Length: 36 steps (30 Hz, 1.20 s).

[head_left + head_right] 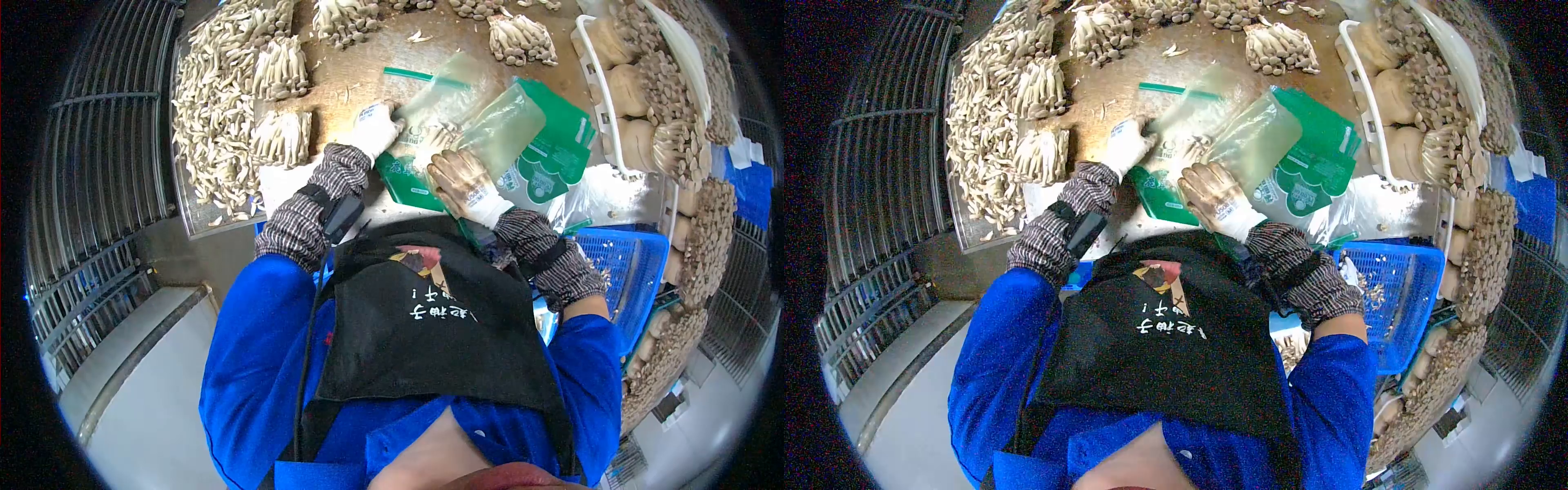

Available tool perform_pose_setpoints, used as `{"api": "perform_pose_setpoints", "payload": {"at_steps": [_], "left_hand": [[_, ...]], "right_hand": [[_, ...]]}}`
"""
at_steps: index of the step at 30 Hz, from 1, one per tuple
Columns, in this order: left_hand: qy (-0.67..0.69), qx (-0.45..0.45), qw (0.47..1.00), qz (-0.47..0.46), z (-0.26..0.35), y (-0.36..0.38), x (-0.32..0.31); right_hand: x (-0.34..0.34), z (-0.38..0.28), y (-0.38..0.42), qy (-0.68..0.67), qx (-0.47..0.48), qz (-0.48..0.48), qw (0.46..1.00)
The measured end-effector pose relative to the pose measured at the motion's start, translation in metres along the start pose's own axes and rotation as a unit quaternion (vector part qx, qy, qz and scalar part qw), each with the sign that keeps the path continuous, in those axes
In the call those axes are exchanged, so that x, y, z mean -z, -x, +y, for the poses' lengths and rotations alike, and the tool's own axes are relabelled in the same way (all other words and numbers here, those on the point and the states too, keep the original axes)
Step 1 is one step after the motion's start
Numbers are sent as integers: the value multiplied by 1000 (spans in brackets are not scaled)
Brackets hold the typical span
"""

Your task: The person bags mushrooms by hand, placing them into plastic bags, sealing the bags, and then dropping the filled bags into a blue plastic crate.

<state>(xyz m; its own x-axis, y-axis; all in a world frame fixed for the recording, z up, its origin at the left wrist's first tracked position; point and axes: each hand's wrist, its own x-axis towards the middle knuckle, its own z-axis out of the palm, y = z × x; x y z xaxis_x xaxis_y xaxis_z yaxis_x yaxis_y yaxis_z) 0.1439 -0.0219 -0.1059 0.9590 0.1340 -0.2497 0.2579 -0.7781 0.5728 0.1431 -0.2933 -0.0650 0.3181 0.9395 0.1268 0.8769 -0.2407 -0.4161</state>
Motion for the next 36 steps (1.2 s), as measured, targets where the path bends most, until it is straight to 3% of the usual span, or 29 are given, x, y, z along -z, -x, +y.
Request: {"api": "perform_pose_setpoints", "payload": {"at_steps": [2,5,6,13,16,18,20,22,25,28,31,32,34,36], "left_hand": [[-33,-33,998,33,13,7,6],[30,-42,995,-88,55,31,15],[42,-91,995,-21,56,43,-7],[207,-55,977,22,54,64,-50],[201,-90,975,41,55,68,-55],[181,-126,975,39,49,72,-58],[146,-222,960,84,48,76,-59],[136,-222,963,67,48,77,-57],[69,-195,978,7,51,76,-54],[77,-232,968,58,49,77,-54],[72,-283,950,107,49,77,-56],[55,-283,953,97,51,77,-53],[39,-283,954,88,53,76,-50],[15,-285,956,68,52,75,-49]], "right_hand": [[-1,2,-1,-7,-2,11,1000],[-7,2,-3,-21,-9,68,997],[-17,5,-2,-22,-10,69,997],[-45,8,4,-76,-69,126,987],[-54,8,8,-108,-85,228,964],[-55,9,8,-105,-67,238,963],[-53,8,4,-103,-101,252,957],[-51,5,5,-106,-109,248,957],[-31,14,7,-130,-114,191,966],[20,42,9,-11,-51,104,993],[71,59,-11,109,-19,-73,991],[70,62,-17,111,-20,-73,991],[62,63,-28,191,95,-162,963],[54,60,-35,165,113,-192,961]]}}
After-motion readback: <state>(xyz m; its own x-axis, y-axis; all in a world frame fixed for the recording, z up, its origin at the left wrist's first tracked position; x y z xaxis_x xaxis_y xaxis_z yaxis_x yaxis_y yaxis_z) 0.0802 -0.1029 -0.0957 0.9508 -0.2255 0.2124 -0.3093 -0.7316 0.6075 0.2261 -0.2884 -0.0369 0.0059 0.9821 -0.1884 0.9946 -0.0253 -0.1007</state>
